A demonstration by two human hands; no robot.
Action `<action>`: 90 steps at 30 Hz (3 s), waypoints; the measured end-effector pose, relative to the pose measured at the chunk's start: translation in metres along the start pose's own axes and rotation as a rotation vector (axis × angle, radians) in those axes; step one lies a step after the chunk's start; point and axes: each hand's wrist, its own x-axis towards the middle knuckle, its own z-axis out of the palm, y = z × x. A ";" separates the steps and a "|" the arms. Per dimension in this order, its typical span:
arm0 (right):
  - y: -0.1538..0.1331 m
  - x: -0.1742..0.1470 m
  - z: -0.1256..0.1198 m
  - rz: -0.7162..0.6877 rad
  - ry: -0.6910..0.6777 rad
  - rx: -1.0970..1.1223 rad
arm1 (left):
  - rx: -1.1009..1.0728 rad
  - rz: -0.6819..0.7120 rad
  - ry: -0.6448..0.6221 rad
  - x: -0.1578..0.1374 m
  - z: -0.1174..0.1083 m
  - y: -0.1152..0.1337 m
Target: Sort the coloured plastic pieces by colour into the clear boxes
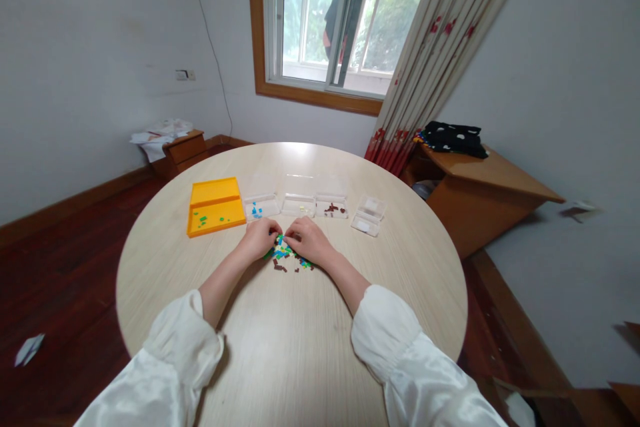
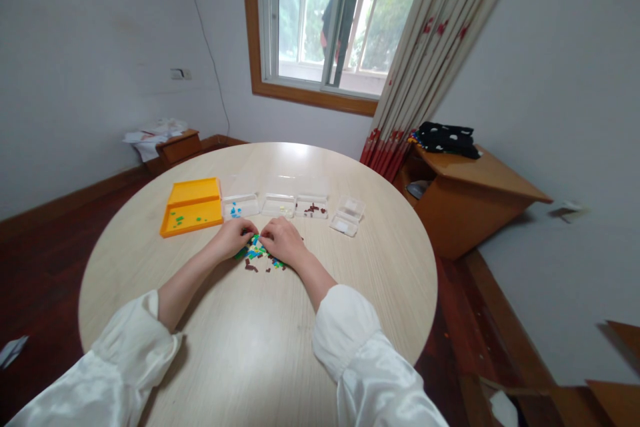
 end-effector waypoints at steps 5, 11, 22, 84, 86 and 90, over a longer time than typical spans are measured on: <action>0.001 0.000 0.001 -0.002 -0.004 0.025 | -0.006 -0.002 0.008 -0.001 -0.001 0.001; 0.005 0.001 0.003 -0.025 0.172 0.040 | -0.106 0.018 0.067 -0.004 -0.007 0.008; -0.001 0.000 -0.002 -0.049 0.322 0.044 | -0.388 0.045 0.135 -0.001 -0.005 0.011; -0.007 -0.015 -0.006 0.019 -0.063 0.184 | 0.209 -0.109 0.509 -0.002 -0.014 -0.020; -0.007 -0.015 -0.007 0.028 -0.065 0.179 | 0.171 -0.093 0.503 -0.002 -0.014 -0.018; -0.007 -0.015 -0.008 0.028 -0.079 0.164 | 0.033 -0.053 0.519 0.001 -0.013 -0.013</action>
